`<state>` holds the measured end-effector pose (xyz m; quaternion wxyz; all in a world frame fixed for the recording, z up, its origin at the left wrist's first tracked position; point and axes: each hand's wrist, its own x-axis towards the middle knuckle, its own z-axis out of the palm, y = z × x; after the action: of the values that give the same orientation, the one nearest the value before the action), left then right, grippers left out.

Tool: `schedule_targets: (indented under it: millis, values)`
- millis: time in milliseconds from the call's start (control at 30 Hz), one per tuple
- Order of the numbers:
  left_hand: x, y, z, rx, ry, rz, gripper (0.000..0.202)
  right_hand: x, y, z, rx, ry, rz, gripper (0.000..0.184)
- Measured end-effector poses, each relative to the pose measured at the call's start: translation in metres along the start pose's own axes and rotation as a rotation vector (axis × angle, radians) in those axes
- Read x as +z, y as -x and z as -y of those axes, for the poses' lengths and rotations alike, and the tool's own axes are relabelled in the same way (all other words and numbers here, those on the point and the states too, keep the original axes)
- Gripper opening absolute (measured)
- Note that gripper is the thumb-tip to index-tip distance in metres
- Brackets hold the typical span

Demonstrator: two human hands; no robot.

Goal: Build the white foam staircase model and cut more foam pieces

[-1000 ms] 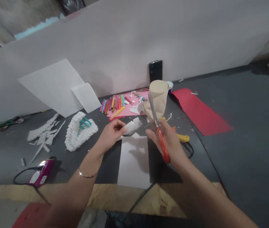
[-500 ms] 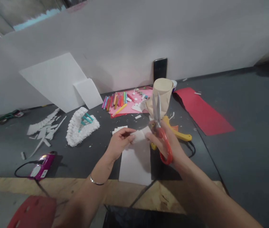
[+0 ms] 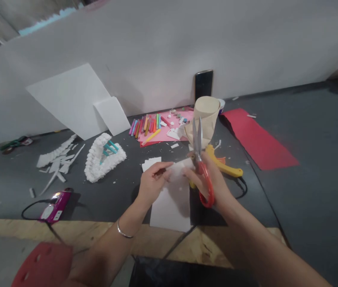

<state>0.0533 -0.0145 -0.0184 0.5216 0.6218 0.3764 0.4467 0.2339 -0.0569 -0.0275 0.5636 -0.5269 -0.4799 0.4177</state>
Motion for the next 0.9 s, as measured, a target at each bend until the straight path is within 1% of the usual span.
schedule_targets:
  millis: [100,167,233,333,567,667,767,833,900]
  values:
    - [-0.003,0.002,0.004,0.082,-0.092,0.048,0.043,0.001,-0.002,0.005,0.06,-0.127,0.014,0.04]
    - [-0.004,0.003,0.003,0.095,-0.169,0.072,0.05,0.001,-0.004,0.008,0.075,-0.169,-0.009,0.039]
    - [-0.004,0.004,0.0,0.09,-0.233,0.059,0.047,0.002,-0.005,0.011,0.081,-0.192,-0.021,0.039]
    - [-0.004,0.005,-0.005,0.08,-0.275,0.015,0.04,0.004,-0.004,0.013,0.092,-0.221,-0.003,0.041]
    - [-0.004,0.003,-0.008,0.094,-0.246,-0.019,0.036,0.004,0.0,0.017,0.115,-0.261,0.089,0.044]
    - [-0.004,0.004,-0.009,0.109,-0.244,-0.02,0.035,0.004,-0.001,0.017,0.111,-0.241,0.089,0.046]
    - [-0.001,0.007,-0.009,0.067,-0.15,-0.019,0.042,0.004,-0.001,0.017,0.097,-0.236,0.05,0.045]
    - [0.001,0.008,-0.011,-0.009,-0.008,-0.014,0.052,0.004,-0.001,0.016,0.082,-0.226,0.036,0.045]
    - [0.003,0.007,-0.014,-0.093,0.124,-0.014,0.056,0.004,-0.001,0.016,0.06,-0.198,0.028,0.044]
